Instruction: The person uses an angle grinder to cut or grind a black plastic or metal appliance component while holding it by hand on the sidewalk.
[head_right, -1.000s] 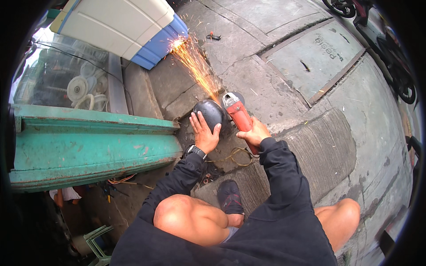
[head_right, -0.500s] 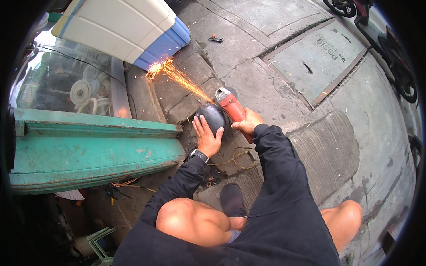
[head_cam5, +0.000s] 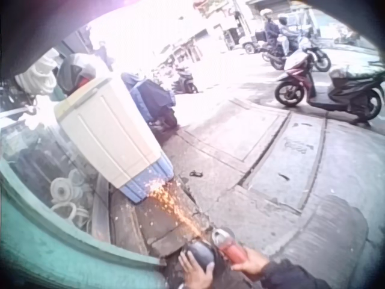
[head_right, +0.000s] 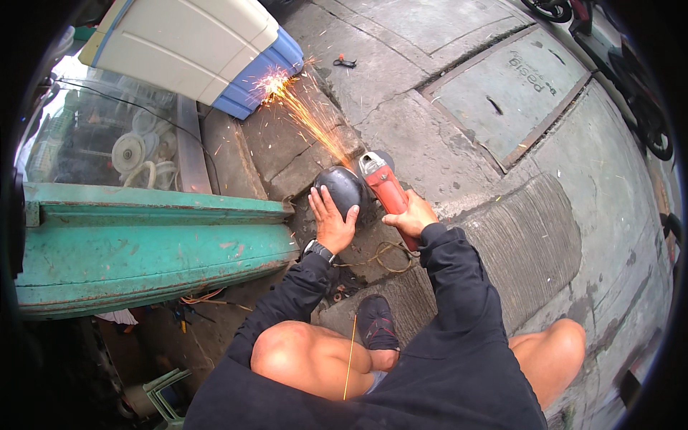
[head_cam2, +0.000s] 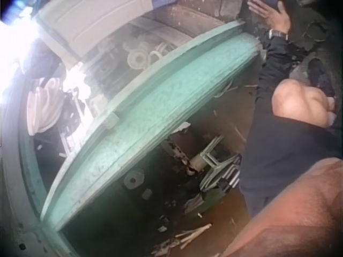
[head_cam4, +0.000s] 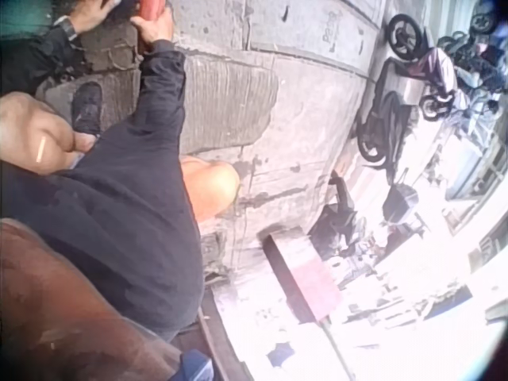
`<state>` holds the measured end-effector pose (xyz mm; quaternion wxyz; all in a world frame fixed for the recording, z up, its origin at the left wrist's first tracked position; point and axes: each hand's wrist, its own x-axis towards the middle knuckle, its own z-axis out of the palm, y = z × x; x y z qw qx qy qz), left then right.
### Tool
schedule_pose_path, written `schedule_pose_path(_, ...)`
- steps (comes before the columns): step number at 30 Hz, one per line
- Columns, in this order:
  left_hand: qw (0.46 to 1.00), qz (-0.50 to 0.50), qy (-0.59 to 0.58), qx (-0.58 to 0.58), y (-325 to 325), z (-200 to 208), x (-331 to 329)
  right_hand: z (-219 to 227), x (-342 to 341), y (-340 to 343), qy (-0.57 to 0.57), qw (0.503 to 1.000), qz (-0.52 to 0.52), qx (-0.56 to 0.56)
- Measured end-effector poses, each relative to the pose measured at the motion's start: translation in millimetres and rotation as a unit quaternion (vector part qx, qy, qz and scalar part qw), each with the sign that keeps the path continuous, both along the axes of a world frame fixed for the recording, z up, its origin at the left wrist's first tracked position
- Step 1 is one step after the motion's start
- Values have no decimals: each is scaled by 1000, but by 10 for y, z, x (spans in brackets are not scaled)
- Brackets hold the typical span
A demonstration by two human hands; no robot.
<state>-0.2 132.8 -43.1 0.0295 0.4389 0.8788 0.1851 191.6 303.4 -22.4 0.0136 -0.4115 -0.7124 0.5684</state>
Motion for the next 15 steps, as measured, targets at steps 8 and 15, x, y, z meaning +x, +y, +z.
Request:
schedule_pose_path(8,972,-229,56,-24,15,299,-611,12,175,-109,1,999,-19,-31)
schedule_pose_path(15,985,-159,71,-9,37,130,-458,-24,224,-111,-18,1000,0,-14)
